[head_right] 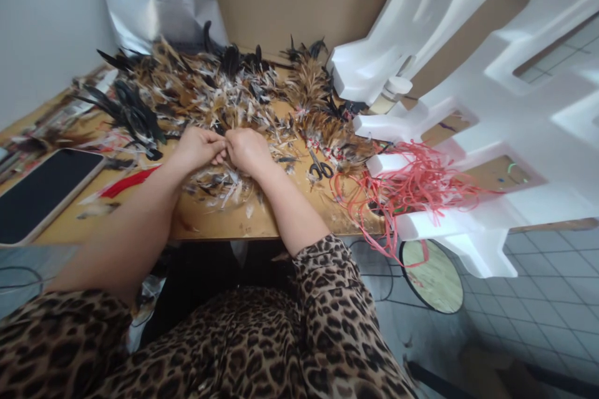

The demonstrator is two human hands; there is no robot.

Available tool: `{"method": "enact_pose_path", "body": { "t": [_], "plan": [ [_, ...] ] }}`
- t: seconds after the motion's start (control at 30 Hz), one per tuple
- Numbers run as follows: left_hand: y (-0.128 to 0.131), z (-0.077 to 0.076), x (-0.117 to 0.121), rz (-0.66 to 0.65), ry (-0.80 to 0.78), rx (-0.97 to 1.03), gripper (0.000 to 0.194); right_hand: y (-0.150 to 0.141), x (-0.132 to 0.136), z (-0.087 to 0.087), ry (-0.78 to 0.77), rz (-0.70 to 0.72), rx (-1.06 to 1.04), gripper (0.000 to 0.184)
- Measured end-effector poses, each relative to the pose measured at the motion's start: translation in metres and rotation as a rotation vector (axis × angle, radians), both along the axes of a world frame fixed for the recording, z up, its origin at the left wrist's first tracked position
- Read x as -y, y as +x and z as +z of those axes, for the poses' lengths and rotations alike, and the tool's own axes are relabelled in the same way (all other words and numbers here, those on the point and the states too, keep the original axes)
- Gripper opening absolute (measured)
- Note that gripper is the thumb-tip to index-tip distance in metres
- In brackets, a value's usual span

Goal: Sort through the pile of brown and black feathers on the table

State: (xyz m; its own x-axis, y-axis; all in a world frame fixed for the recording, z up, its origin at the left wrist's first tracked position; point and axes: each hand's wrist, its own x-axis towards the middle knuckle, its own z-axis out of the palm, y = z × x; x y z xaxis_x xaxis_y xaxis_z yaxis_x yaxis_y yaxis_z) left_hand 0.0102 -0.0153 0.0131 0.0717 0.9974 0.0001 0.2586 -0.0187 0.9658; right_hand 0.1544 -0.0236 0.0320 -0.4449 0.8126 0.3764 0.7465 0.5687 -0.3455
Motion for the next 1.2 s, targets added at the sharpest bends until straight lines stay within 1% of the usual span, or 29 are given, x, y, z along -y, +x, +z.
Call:
{"method": "enact_pose_path", "body": {
  "t": [0.07,0.13,0.2,0.23,0.3,0.33,0.43,0.53,0.6,0.7,0.77,0.9,0.97,1.03,1.2],
  "plan": [
    [-0.002,0.003,0.003,-0.122,-0.025,-0.063,0.014,0.008,-0.003,0.005,-0.03,0.072,-0.005,0.018],
    [-0.004,0.006,0.008,-0.251,-0.077,-0.095,0.014,0.019,-0.007,0.009,-0.148,0.162,-0.085,0.014],
    [-0.005,0.01,0.012,-0.391,-0.141,-0.043,0.009,0.029,-0.012,0.013,-0.372,0.263,-0.236,0.011],
    [-0.005,0.011,0.014,-0.42,-0.164,0.016,0.008,0.033,-0.013,0.013,-0.504,0.312,-0.344,0.012],
    [-0.005,0.013,0.017,-0.447,-0.206,0.169,0.011,0.037,-0.015,0.012,-0.741,0.39,-0.599,0.017],
    [-0.005,0.013,0.017,-0.445,-0.225,0.257,0.013,0.036,-0.015,0.009,-0.823,0.41,-0.734,0.02],
    [-0.005,0.013,0.017,-0.385,-0.286,0.532,0.014,0.024,-0.012,0.001,-0.943,0.48,-1.049,0.029],
    [-0.005,0.014,0.016,-0.383,-0.348,0.753,0.013,0.009,-0.009,-0.003,-1.018,0.514,-1.164,0.034],
    [-0.004,0.016,0.016,-0.385,-0.385,0.816,0.017,0.003,-0.008,-0.003,-1.048,0.498,-1.193,0.033],
    [-0.002,0.018,0.017,-0.364,-0.438,0.823,0.022,0.0,-0.01,-0.003,-1.056,0.425,-1.217,0.033],
    [0.0,0.018,0.017,-0.367,-0.466,0.831,0.02,0.0,-0.012,-0.004,-1.014,0.373,-1.236,0.034],
    [0.0,0.017,0.013,-0.367,-0.499,0.836,0.009,0.002,-0.018,-0.006,-0.909,0.307,-1.266,0.039],
    [-0.003,0.015,0.009,-0.352,-0.469,0.798,0.01,0.004,-0.021,-0.007,-0.866,0.278,-1.286,0.041],
    [-0.006,0.013,0.005,-0.319,-0.391,0.725,0.016,0.007,-0.024,-0.008,-0.822,0.243,-1.3,0.042],
    [-0.011,0.005,0.001,-0.234,-0.307,0.488,0.025,0.012,-0.027,-0.009,-0.724,0.135,-1.231,0.04]
  ]
}}
